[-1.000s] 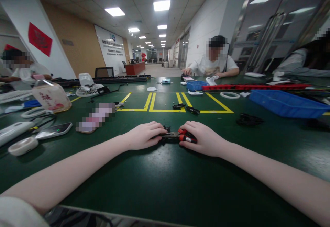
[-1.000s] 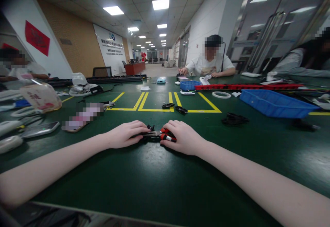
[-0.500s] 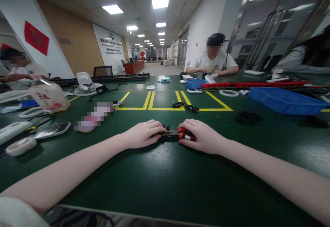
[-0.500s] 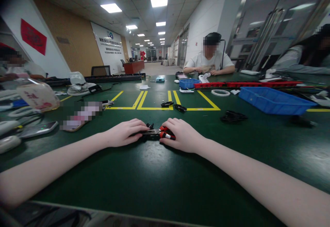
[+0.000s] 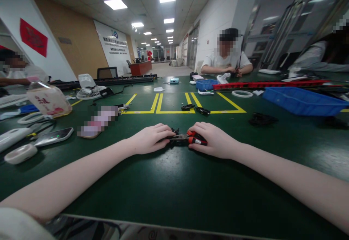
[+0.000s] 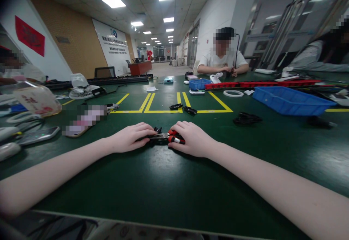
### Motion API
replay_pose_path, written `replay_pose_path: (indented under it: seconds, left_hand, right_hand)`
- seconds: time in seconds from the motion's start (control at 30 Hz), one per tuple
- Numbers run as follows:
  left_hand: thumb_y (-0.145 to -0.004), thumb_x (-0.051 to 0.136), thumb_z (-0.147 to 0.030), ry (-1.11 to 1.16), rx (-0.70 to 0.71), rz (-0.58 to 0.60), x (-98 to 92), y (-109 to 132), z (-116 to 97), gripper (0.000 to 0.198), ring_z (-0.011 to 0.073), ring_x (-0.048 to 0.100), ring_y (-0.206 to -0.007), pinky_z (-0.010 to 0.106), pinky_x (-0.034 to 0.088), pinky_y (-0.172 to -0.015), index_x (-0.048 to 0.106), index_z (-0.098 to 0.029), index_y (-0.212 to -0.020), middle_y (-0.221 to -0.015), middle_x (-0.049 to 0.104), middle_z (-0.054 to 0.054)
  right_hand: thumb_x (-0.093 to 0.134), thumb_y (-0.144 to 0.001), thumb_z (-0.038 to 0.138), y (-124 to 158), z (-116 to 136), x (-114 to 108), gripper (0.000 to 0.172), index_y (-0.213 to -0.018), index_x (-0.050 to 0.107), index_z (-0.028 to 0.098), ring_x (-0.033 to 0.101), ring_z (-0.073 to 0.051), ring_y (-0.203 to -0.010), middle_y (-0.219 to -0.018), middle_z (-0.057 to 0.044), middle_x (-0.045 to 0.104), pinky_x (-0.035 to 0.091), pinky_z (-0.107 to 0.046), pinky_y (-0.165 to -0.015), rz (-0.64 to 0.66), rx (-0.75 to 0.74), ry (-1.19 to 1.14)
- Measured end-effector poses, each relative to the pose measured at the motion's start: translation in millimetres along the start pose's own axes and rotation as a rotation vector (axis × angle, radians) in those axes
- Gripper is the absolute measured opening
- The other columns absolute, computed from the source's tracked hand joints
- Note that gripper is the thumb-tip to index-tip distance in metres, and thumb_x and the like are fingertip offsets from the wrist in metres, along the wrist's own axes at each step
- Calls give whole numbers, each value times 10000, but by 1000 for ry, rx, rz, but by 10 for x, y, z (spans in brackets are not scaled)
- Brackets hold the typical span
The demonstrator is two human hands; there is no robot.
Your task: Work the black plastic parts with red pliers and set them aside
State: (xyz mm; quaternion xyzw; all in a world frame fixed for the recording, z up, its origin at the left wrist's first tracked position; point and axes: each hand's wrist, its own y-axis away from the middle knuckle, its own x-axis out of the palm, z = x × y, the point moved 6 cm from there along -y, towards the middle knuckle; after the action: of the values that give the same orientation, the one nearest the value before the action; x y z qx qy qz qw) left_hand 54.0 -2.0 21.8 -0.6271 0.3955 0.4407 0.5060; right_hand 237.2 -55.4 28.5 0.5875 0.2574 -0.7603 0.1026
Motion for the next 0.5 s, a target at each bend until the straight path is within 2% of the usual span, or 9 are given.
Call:
replay_pose_path:
  seconds: [0.5]
  left_hand:
    - [-996,444,-256,-7,-10,15,4,5,9,318,220,571,-1118,359,498,-977,541,-186,-1291,-1234,602,106]
  right_hand:
    - [632,-857,481,2,5,-6,370,-1069,617,178,602,-253,-888,-1020,-114,653,461,-380,-756,-15,-11,9]
